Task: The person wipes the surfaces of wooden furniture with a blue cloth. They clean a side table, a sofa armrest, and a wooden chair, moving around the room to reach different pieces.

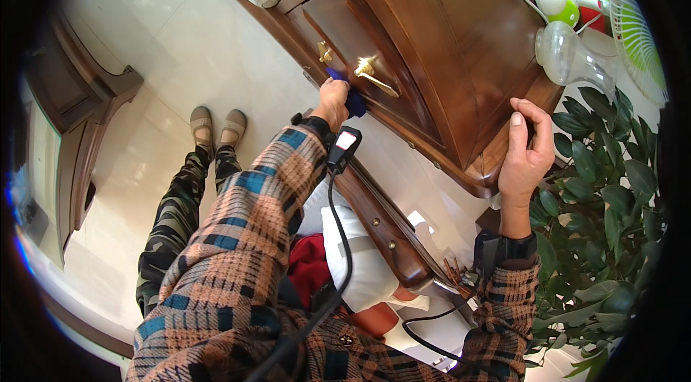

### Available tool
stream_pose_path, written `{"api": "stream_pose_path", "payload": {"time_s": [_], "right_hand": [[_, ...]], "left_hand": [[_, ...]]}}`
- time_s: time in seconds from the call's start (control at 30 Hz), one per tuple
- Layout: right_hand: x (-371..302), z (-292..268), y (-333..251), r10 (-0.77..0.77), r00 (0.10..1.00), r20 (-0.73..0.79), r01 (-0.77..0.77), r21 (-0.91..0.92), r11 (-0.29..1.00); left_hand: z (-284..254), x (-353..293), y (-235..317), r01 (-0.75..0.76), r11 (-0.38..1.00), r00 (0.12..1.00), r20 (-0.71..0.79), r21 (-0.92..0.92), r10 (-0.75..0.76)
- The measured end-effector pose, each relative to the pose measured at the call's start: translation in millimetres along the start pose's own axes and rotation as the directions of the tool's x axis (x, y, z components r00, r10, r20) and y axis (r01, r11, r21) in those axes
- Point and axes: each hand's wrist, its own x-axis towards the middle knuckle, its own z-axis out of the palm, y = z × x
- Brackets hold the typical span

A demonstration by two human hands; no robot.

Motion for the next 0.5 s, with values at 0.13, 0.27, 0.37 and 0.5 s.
{"api": "stream_pose_path", "payload": {"time_s": [0.13, 0.27, 0.37, 0.5], "right_hand": [[2, 0, -2, 0.003, 1.0, 0.005, -0.003, -0.009, 1.0], [3, 0, -5, -0.01, 1.0, 0.014, 0.011, -0.035, 0.999], [2, -1, -6, 0.004, 0.999, 0.033, -0.002, -0.064, 0.998], [1, -1, -6, 0.004, 0.999, 0.05, 0.0, -0.073, 0.997]], "left_hand": [[-14, -32, 27, 0.127, 0.962, 0.975, 0.207, -0.24, -0.077], [-7, -85, 58, 0.05, 0.933, 0.966, 0.256, -0.356, 0.046], [1, -103, 60, 0.029, 0.977, 0.968, 0.248, -0.213, 0.025], [-1, -56, 57, 0.003, 0.968, 0.998, 0.059, -0.25, 0.012]]}}
